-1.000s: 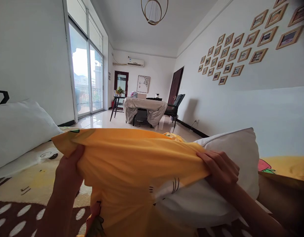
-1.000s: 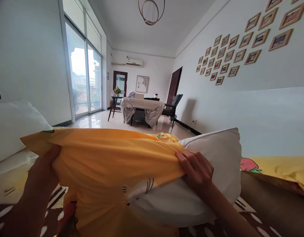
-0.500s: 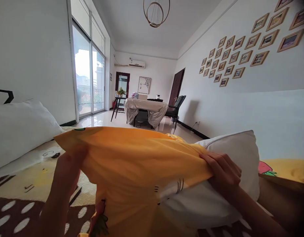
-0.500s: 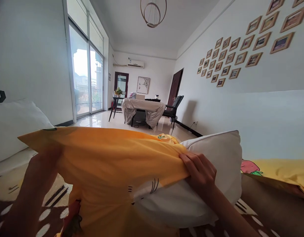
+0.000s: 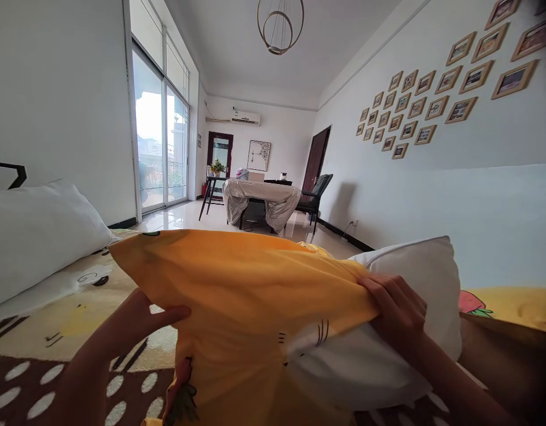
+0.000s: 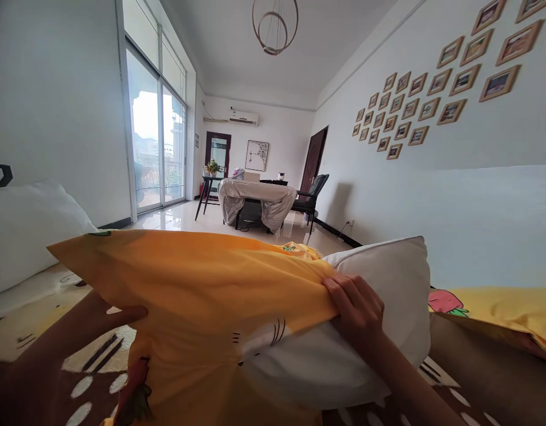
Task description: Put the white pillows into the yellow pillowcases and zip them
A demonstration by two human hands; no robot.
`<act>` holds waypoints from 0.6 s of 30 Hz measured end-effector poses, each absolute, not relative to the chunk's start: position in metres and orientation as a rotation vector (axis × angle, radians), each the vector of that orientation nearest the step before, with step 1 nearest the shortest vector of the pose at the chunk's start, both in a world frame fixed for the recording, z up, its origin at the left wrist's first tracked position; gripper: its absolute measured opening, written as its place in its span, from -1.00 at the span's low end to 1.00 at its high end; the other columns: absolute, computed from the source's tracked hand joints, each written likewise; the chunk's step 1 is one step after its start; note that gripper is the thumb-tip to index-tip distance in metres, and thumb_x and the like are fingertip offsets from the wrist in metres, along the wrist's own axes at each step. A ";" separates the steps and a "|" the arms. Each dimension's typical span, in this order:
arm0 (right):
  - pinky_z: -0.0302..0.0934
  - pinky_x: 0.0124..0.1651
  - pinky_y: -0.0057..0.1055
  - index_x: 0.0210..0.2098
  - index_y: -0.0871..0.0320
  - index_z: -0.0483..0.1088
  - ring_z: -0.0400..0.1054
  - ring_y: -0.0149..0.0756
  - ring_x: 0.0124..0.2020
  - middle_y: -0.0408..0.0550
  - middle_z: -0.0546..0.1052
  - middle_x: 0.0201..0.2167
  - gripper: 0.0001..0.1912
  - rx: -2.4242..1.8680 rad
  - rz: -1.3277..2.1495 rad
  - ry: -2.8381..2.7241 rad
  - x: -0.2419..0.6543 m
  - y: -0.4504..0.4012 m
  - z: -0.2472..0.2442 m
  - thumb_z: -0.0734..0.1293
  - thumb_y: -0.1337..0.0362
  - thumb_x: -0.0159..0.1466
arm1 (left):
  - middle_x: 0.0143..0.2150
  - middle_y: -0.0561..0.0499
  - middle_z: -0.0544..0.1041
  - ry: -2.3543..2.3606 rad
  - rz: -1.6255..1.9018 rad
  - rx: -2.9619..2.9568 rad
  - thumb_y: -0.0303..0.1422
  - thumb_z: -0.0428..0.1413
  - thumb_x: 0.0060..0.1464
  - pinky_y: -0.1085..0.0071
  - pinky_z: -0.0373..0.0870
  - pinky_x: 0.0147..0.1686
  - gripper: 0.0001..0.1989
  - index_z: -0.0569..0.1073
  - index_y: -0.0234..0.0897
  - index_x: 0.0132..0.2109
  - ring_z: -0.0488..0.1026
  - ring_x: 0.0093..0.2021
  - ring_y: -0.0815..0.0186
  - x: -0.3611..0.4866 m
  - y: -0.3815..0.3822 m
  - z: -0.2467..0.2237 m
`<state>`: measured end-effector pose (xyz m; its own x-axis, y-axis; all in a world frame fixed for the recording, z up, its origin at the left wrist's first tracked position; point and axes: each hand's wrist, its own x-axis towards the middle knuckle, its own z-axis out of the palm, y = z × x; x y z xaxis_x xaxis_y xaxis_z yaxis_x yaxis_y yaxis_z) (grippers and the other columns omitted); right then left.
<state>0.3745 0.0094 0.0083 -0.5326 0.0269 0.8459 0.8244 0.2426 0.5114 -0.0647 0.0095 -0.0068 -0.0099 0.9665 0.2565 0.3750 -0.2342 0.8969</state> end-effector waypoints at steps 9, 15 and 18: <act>0.23 -0.29 -0.42 -0.26 0.16 0.38 0.34 -0.29 -0.36 -0.03 0.49 -0.41 -0.75 -0.839 -1.384 -1.738 0.380 0.013 0.008 0.16 0.54 0.20 | -0.41 -0.09 0.56 1.532 1.429 1.672 -0.13 0.07 -0.16 0.34 0.37 -0.40 -0.66 0.50 -0.36 -0.46 0.46 -0.26 0.03 -0.020 0.023 -0.015; 0.23 -0.28 -0.42 -0.25 0.16 0.37 0.33 -0.30 -0.35 -0.04 0.49 -0.40 -0.76 -0.856 -1.415 -1.745 0.380 0.022 0.006 0.18 0.54 0.19 | -0.56 -0.01 0.46 1.494 1.608 1.546 -0.21 0.07 -0.19 0.42 0.32 -0.44 -0.76 0.42 -0.33 -0.54 0.42 -0.31 0.12 -0.006 0.034 -0.033; 0.22 -0.29 -0.42 -0.26 0.18 0.37 0.32 -0.30 -0.36 -0.04 0.49 -0.41 -0.76 -0.861 -1.433 -1.737 0.379 0.029 0.006 0.18 0.56 0.19 | -0.54 0.00 0.46 1.403 1.653 1.467 -0.25 0.07 -0.18 0.43 0.32 -0.42 -0.80 0.37 -0.32 -0.55 0.40 -0.33 0.18 -0.009 0.037 -0.031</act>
